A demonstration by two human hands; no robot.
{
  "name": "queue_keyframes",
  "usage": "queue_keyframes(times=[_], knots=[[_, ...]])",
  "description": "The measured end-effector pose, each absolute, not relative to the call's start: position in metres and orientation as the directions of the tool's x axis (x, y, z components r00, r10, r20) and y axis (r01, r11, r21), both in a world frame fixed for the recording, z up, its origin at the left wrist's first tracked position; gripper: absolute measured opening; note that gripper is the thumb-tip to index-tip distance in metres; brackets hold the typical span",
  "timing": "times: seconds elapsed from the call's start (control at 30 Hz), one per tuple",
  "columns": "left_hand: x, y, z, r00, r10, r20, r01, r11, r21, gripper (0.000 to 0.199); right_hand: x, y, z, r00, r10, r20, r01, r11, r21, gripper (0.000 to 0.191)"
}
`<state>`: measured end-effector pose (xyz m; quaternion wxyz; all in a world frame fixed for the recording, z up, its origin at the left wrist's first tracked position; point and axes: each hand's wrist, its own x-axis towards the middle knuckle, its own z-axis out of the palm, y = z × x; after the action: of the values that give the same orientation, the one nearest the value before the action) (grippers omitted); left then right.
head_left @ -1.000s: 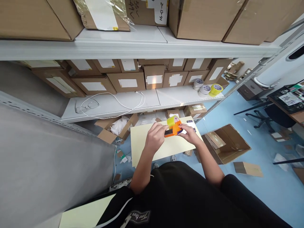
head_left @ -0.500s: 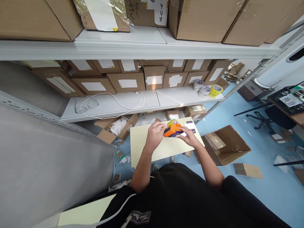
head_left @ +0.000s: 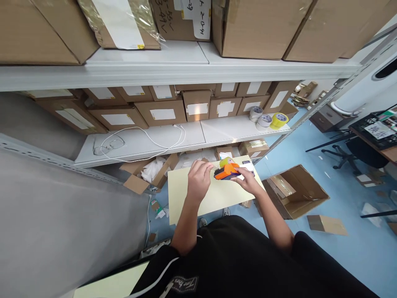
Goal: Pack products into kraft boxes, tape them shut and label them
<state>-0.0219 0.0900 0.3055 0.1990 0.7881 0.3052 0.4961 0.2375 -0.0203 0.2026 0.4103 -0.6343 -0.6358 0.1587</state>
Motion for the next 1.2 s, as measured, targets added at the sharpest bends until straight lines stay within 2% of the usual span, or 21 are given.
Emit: queue_keyframes(times=[0.13,0.3,0.47,0.63,0.8,1.03,1.2], knots=[[-0.021,0.111,0.314,0.256,0.697,0.67,0.296,-0.716,0.632,0.021,0.252,-0.02,0.189,0.192,0.93,0.314,0.682,0.104,-0.724,0.058],[-0.004,0.122,0.315,0.231,0.731,0.642,0.341,-0.679,0.65,0.022,0.266,-0.012,0.181,0.245,0.892,0.379,0.708,0.103,-0.699,0.056],[0.025,0.107,0.302,0.148,0.766,0.626,0.515,-0.6,0.612,0.057,0.281,0.005,0.178,0.267,0.854,0.447,0.777,0.083,-0.623,0.05],[0.04,0.106,0.298,-0.037,0.811,0.584,0.607,-0.446,0.658,0.066,0.315,0.034,0.175,0.29,0.807,0.515,0.824,0.064,-0.563,0.047],[0.052,0.117,0.3,0.089,0.866,0.492,0.554,-0.453,0.698,0.061,0.363,0.082,0.169,0.315,0.781,0.539,0.832,0.046,-0.552,0.045],[0.073,0.112,0.289,0.126,0.907,0.403,0.606,-0.392,0.693,0.057,0.414,0.185,0.177,0.379,0.841,0.386,0.842,-0.139,-0.522,0.045],[0.074,0.105,0.284,0.114,0.925,0.363,0.657,-0.345,0.671,0.056,0.426,0.234,0.182,0.339,0.918,0.208,0.884,-0.235,-0.405,0.048]])
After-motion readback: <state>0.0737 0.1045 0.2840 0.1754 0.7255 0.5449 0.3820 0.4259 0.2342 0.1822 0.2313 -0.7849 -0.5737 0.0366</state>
